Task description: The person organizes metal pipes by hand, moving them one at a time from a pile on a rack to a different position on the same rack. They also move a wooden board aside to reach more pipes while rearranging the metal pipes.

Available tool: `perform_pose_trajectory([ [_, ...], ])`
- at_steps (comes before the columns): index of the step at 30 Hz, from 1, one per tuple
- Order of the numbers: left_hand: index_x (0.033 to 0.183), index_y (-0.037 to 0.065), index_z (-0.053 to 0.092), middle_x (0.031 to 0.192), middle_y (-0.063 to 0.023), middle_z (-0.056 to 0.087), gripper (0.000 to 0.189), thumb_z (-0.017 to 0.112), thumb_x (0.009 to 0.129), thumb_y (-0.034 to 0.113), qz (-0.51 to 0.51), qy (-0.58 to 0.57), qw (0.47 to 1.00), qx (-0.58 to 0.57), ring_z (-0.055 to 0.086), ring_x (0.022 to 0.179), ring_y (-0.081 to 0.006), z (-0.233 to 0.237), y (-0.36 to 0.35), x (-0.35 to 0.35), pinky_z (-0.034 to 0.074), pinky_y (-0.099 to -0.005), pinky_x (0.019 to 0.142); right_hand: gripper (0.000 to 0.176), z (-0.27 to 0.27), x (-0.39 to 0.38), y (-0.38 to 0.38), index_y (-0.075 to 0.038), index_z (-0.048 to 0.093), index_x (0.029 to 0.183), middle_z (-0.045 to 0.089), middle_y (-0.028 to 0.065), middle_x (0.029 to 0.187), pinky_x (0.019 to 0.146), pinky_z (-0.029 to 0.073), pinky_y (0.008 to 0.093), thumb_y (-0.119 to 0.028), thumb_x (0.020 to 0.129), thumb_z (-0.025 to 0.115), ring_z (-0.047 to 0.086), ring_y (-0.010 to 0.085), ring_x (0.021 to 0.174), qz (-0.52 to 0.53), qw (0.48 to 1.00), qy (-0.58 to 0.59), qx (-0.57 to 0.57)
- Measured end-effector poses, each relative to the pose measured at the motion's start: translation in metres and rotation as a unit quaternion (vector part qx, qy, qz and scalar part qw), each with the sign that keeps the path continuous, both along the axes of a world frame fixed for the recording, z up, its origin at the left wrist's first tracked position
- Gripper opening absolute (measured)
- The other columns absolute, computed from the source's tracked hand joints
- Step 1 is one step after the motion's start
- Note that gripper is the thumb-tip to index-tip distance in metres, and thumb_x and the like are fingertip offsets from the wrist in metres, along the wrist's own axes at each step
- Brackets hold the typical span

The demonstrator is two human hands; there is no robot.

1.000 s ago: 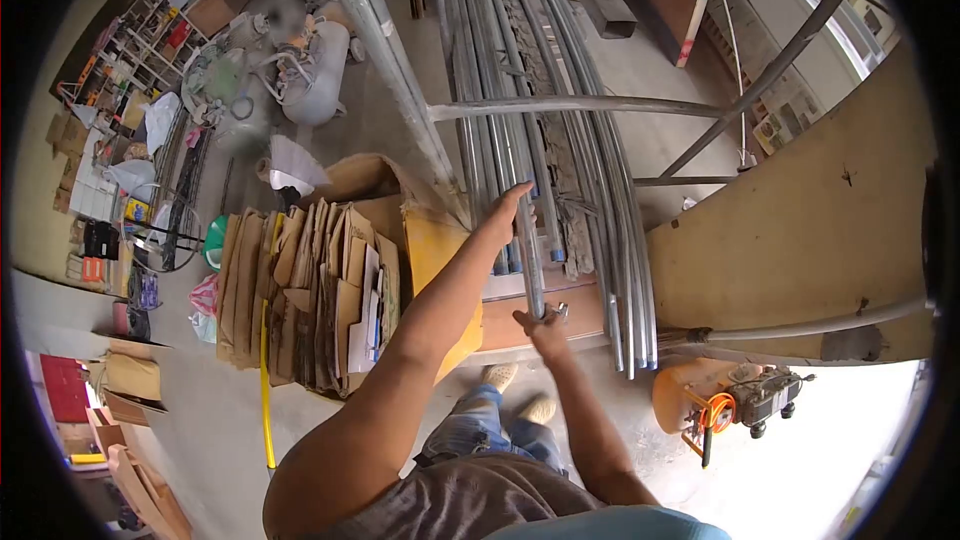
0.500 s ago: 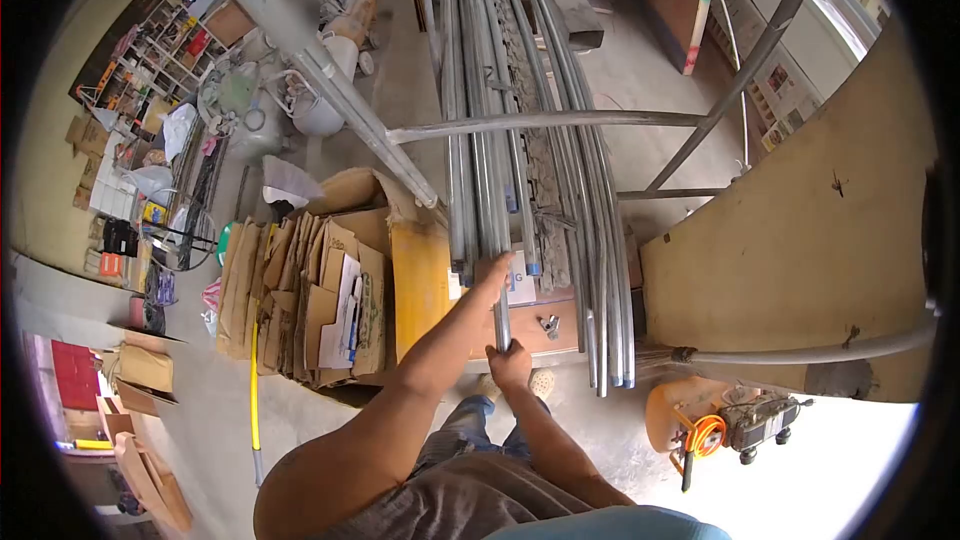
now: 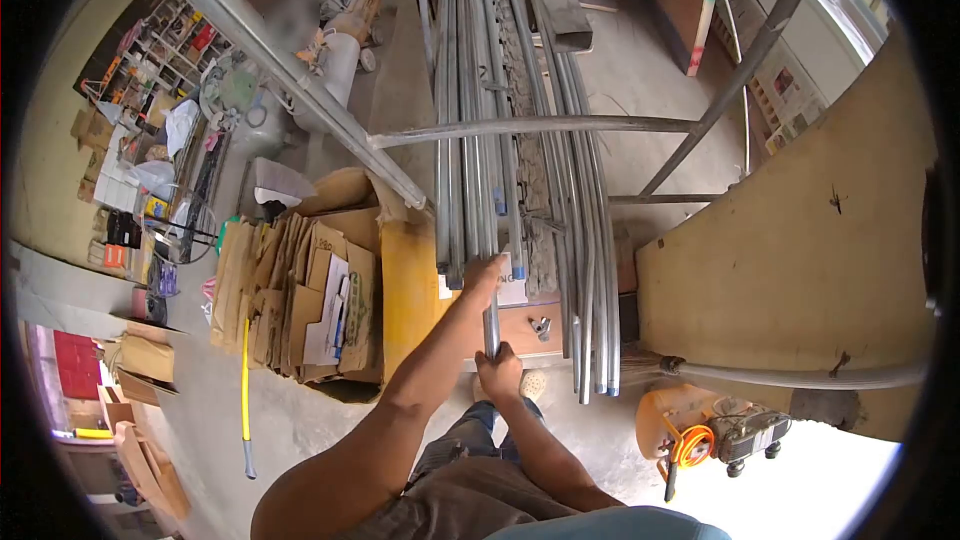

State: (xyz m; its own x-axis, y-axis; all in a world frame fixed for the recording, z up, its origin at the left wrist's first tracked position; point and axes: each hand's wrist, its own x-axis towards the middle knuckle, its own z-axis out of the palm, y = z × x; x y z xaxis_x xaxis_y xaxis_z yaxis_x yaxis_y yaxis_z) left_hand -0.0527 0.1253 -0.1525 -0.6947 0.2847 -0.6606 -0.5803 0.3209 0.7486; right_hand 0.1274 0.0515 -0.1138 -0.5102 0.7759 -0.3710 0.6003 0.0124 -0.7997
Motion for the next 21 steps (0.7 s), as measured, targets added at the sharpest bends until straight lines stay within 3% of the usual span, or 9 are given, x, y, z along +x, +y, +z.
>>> perform_pose_trajectory([
  [4,0.084,0.000,0.063,0.075,-0.0084,0.064,0.029,0.067,0.081,0.028,-0.039,0.068,0.995,-0.059,0.061,0.063,-0.0218,0.009,0.038,-0.081,0.047,-0.0378,0.056,0.038,-0.019,-0.077,0.050,0.006,0.060,0.090,0.063,0.0307,0.085,0.074,0.050,0.0507,-0.027,0.073,0.069,0.061,0.0477,0.084,0.053,0.997,0.054,0.025],
  [6,0.092,-0.001,0.065,0.085,-0.0087,0.066,0.031,0.065,0.084,0.029,-0.086,0.259,0.961,0.042,0.063,0.084,-0.0225,0.105,0.044,-0.085,0.048,-0.0362,0.074,0.037,-0.024,-0.147,0.106,0.007,0.060,0.092,0.063,0.0323,0.089,0.075,0.050,0.0513,-0.025,0.072,0.066,0.061,0.0476,0.088,0.090,0.994,0.000,0.057],
  [10,0.103,0.002,0.067,0.097,-0.0066,0.067,0.031,0.066,0.086,0.027,-0.051,0.292,0.942,0.158,0.061,0.097,-0.0171,0.200,0.018,-0.093,0.045,-0.0307,0.089,0.045,0.021,-0.203,0.169,0.007,0.061,0.103,0.063,0.0318,0.102,0.088,0.049,0.0472,-0.025,0.072,0.066,0.062,0.0431,0.099,0.135,0.990,0.013,0.040],
  [12,0.103,0.004,0.068,0.100,-0.0072,0.067,0.028,0.068,0.084,0.025,-0.054,0.401,0.886,0.227,0.061,0.097,-0.0167,0.235,-0.017,-0.089,0.045,-0.0307,0.090,0.048,0.011,-0.208,0.168,0.004,0.064,0.103,0.063,0.0291,0.105,0.088,0.050,0.0442,-0.034,0.074,0.068,0.062,0.0412,0.101,0.156,0.980,-0.007,0.123],
  [13,0.103,0.005,0.068,0.100,-0.0066,0.068,0.025,0.069,0.082,0.020,-0.048,0.469,0.869,0.152,0.062,0.094,-0.0165,0.265,-0.035,-0.084,0.047,-0.0307,0.086,0.049,0.013,-0.206,0.164,0.002,0.066,0.096,0.067,0.0242,0.095,0.085,0.052,0.0434,-0.041,0.075,0.068,0.065,0.0376,0.094,0.175,0.975,-0.057,0.126],
  [14,0.101,0.005,0.069,0.098,-0.0059,0.069,0.022,0.069,0.081,0.015,-0.041,0.563,0.819,0.098,0.062,0.088,-0.0148,0.282,-0.050,-0.087,0.048,-0.0288,0.080,0.048,-0.041,-0.212,0.172,0.001,0.067,0.090,0.069,0.0188,0.082,0.083,0.052,0.0437,-0.046,0.078,0.066,0.067,0.0349,0.088,0.296,0.942,-0.040,0.154],
  [15,0.098,0.005,0.071,0.094,-0.0054,0.069,0.019,0.067,0.083,0.016,-0.007,0.585,0.806,0.094,0.062,0.085,-0.0138,0.297,-0.060,-0.093,0.047,-0.0272,0.079,0.050,0.044,-0.196,0.163,0.001,0.066,0.086,0.069,0.0152,0.073,0.081,0.053,0.0432,-0.048,0.079,0.064,0.068,0.0322,0.084,0.230,0.966,-0.116,0.039],
  [18,0.098,0.005,0.071,0.089,-0.0032,0.070,0.019,0.066,0.083,0.018,0.079,0.647,0.753,0.090,0.063,0.081,-0.0135,0.323,-0.084,-0.127,0.048,-0.0271,0.074,0.055,0.023,-0.188,0.170,0.004,0.066,0.091,0.069,0.0216,0.087,0.086,0.051,0.0416,-0.049,0.079,0.063,0.067,0.0344,0.093,0.196,0.970,-0.118,0.087],
  [21,0.100,-0.001,0.069,0.092,-0.0086,0.070,0.026,0.063,0.086,0.021,0.155,0.629,0.757,0.081,0.063,0.077,-0.0149,0.330,-0.084,-0.150,0.049,-0.0293,0.070,0.061,0.034,-0.168,0.180,0.007,0.065,0.096,0.067,0.0256,0.092,0.088,0.049,0.0437,-0.051,0.078,0.063,0.065,0.0375,0.097,0.231,0.959,-0.152,0.069],
])
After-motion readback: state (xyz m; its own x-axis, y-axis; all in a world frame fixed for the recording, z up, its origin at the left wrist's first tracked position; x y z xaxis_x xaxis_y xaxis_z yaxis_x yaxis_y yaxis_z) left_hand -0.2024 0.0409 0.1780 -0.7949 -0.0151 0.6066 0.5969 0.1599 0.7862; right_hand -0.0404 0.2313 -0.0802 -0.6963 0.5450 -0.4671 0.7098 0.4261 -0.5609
